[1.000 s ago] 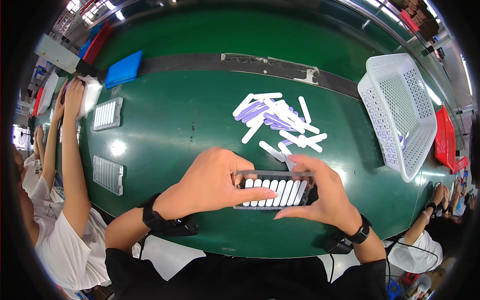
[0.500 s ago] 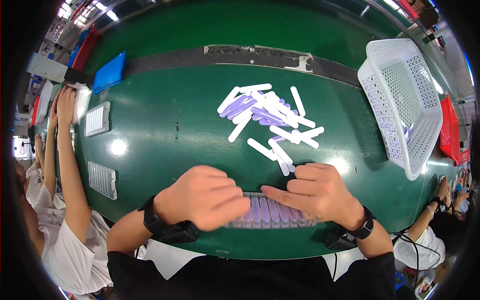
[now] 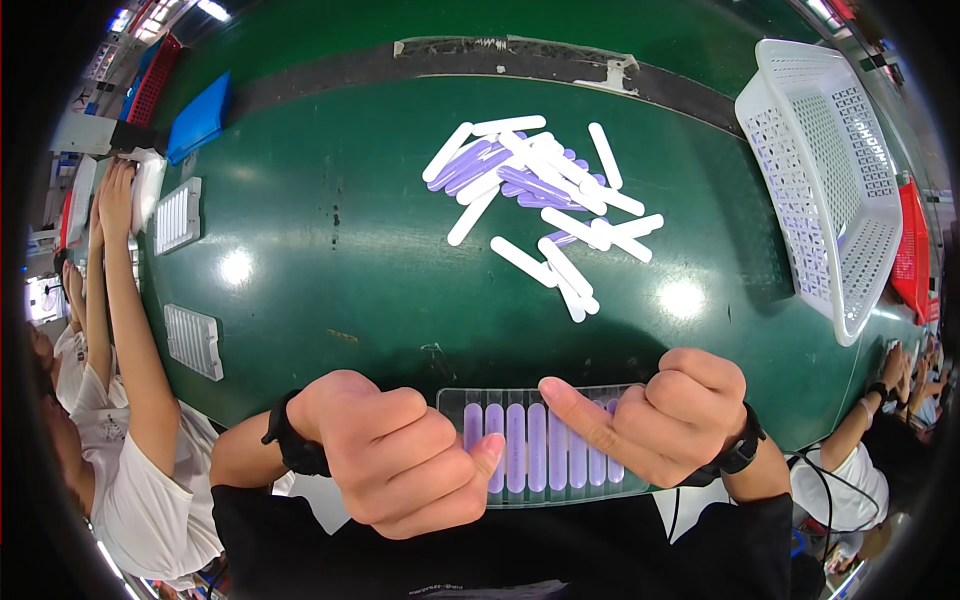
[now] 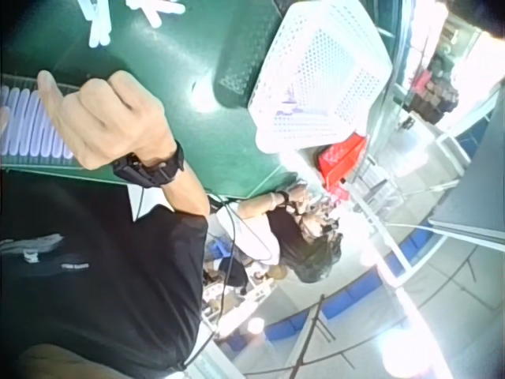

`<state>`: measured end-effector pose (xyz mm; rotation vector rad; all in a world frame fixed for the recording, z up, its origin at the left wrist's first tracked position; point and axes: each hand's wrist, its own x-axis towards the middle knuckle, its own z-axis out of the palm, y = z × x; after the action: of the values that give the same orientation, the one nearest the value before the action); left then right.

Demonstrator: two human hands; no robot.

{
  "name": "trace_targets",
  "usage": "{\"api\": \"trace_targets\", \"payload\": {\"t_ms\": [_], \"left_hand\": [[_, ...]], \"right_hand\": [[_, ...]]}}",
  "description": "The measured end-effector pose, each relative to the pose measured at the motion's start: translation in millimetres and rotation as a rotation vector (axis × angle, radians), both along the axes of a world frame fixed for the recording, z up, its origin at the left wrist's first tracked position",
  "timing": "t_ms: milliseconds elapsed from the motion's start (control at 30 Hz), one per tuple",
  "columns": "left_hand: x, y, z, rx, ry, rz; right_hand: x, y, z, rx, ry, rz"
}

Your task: Sorting and arranging white and purple plastic strips into designated individual compartments within clear plastic trays at a factory workbench line.

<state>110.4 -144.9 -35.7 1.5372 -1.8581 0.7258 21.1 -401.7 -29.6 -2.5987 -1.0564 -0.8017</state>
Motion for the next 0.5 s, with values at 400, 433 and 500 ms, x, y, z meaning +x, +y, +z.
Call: {"api": "trace_targets", "payload": {"t_ms": [400, 433, 500], "left_hand": [[-7.3, 8.6, -1.3, 0.005, 0.01, 0.035], [-8.1, 7.8, -1.5, 0.001, 0.013, 0.048], [-8.0, 5.6, -2.7, -0.003, 0.012, 0.046]], "right_hand": [[3.1, -3.0, -0.7, 0.036, -0.025, 0.042], [2.5, -4.5, -0.2, 0.04, -0.023, 0.033], [1.4, -4.5, -1.6, 0.056, -0.026, 0.031]]}}
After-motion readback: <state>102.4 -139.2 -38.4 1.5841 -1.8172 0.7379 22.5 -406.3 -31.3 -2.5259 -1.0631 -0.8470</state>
